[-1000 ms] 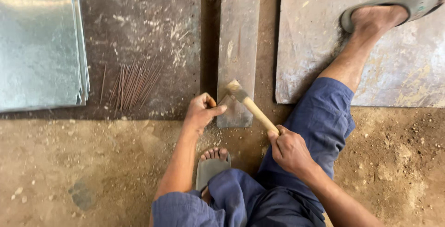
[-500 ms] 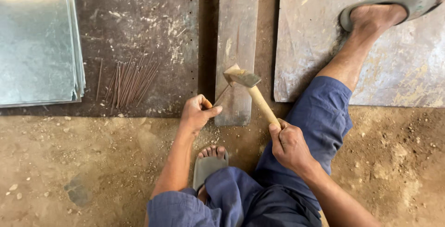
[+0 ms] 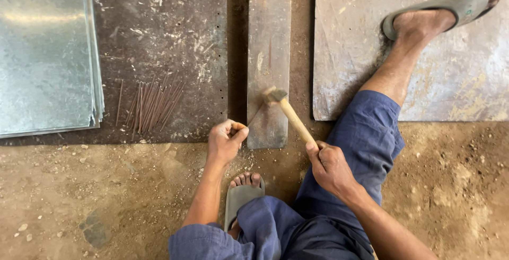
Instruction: The person sits on the ground and hammers thin metal wires one at a time against a steel rail, repositioning each wire by hand to flatten or shape sections, then sets finished wires on a pile beside them. Near the end they gather the wires and handle a stack of galvanized metal sheets.
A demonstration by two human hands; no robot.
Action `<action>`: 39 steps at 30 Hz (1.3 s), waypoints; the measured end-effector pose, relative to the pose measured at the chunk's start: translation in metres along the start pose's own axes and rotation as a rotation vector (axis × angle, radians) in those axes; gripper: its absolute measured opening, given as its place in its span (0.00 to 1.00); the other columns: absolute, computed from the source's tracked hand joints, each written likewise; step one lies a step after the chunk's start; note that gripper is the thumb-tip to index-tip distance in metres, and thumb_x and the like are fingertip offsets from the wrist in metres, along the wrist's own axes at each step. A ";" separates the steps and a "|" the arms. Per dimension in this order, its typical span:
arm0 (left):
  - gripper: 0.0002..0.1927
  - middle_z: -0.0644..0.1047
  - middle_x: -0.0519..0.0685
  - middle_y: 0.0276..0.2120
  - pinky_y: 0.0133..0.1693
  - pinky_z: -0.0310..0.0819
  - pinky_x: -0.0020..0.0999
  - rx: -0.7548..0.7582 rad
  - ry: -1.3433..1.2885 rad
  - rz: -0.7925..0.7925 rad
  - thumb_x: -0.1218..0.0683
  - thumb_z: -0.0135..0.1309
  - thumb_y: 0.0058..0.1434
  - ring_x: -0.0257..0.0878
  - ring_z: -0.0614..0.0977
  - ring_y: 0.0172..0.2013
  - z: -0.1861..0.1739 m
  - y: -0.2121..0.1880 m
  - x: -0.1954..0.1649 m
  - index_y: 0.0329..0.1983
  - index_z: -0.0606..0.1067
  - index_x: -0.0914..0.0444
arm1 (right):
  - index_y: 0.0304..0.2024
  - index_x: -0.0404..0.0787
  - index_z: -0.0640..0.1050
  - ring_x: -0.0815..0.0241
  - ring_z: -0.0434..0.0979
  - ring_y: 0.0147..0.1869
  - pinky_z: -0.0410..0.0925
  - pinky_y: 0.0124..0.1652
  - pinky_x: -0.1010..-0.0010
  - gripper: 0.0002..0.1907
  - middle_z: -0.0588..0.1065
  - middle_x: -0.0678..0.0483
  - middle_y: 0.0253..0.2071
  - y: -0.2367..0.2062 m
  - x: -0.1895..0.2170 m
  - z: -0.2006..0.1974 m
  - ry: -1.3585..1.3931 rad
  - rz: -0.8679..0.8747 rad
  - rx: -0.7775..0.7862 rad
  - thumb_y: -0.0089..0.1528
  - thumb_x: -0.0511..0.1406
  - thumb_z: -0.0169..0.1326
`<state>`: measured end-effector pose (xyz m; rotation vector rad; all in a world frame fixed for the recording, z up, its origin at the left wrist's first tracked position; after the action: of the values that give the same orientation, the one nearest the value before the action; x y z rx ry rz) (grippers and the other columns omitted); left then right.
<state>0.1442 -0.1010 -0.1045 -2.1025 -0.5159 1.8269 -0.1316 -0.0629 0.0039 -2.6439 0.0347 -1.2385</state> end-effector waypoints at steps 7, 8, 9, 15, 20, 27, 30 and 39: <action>0.05 0.80 0.42 0.24 0.27 0.72 0.25 -0.048 0.068 0.133 0.59 0.64 0.56 0.27 0.77 0.24 0.001 0.011 -0.012 0.32 0.81 0.65 | 0.17 0.28 0.68 0.42 0.65 0.19 0.59 0.26 0.53 0.29 0.67 0.39 0.20 0.018 0.017 -0.018 -0.136 -0.156 -0.071 0.71 0.38 0.47; 0.05 0.80 0.41 0.24 0.28 0.74 0.25 -0.052 0.084 0.137 0.58 0.64 0.55 0.27 0.78 0.24 0.000 0.011 -0.010 0.32 0.81 0.65 | 0.16 0.28 0.68 0.41 0.65 0.19 0.60 0.26 0.53 0.29 0.67 0.39 0.20 0.017 0.015 -0.017 -0.127 -0.135 -0.072 0.71 0.38 0.47; 0.05 0.80 0.42 0.24 0.28 0.73 0.25 -0.049 0.072 0.157 0.58 0.64 0.56 0.27 0.77 0.24 0.000 0.012 -0.009 0.32 0.81 0.65 | 0.19 0.28 0.69 0.41 0.66 0.19 0.60 0.25 0.53 0.27 0.67 0.39 0.19 0.014 0.011 -0.016 -0.091 -0.085 -0.076 0.70 0.38 0.46; 0.06 0.79 0.43 0.23 0.27 0.68 0.26 -0.033 0.073 0.204 0.58 0.64 0.56 0.28 0.74 0.25 0.001 0.013 -0.010 0.32 0.81 0.66 | 0.16 0.30 0.69 0.38 0.70 0.22 0.62 0.26 0.52 0.26 0.71 0.39 0.24 -0.006 0.022 -0.002 -0.185 -0.181 -0.005 0.69 0.37 0.48; 0.05 0.79 0.42 0.23 0.27 0.69 0.27 -0.040 0.085 0.131 0.57 0.63 0.56 0.27 0.75 0.24 -0.002 0.009 -0.012 0.32 0.81 0.65 | 0.15 0.30 0.68 0.39 0.70 0.21 0.63 0.24 0.54 0.27 0.73 0.38 0.28 -0.009 0.038 0.001 -0.151 -0.254 0.005 0.69 0.36 0.46; 0.04 0.79 0.44 0.24 0.28 0.70 0.28 -0.025 -0.018 0.142 0.59 0.63 0.57 0.29 0.75 0.26 0.000 0.016 -0.010 0.32 0.80 0.65 | 0.21 0.30 0.71 0.38 0.70 0.21 0.64 0.26 0.53 0.22 0.71 0.37 0.24 -0.010 0.018 0.006 -0.101 -0.099 0.021 0.69 0.36 0.46; 0.04 0.80 0.44 0.25 0.30 0.73 0.27 -0.031 -0.023 0.110 0.60 0.64 0.55 0.29 0.77 0.26 -0.004 0.017 -0.008 0.31 0.80 0.65 | 0.21 0.31 0.72 0.39 0.70 0.22 0.63 0.25 0.54 0.23 0.71 0.37 0.26 -0.009 0.018 0.013 -0.219 -0.271 0.037 0.69 0.38 0.46; 0.04 0.75 0.45 0.25 0.27 0.69 0.27 0.063 -0.777 0.100 0.59 0.58 0.66 0.32 0.73 0.24 -0.030 -0.028 -0.032 0.39 0.75 0.64 | 0.38 0.26 0.71 0.54 0.72 0.33 0.66 0.39 0.59 0.19 0.72 0.41 0.30 -0.026 -0.066 0.064 0.179 -0.083 -0.008 0.68 0.40 0.52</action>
<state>0.1685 -0.0913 -0.0593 -1.3283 -0.5111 2.6529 -0.1271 -0.0181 -0.0809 -2.5570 -0.0414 -1.5014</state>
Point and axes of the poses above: each hand's wrist, its own y-axis towards the middle knuckle, its own z-axis out of the palm, x = y × z, the point moved 8 cm from there along y, towards the middle knuckle
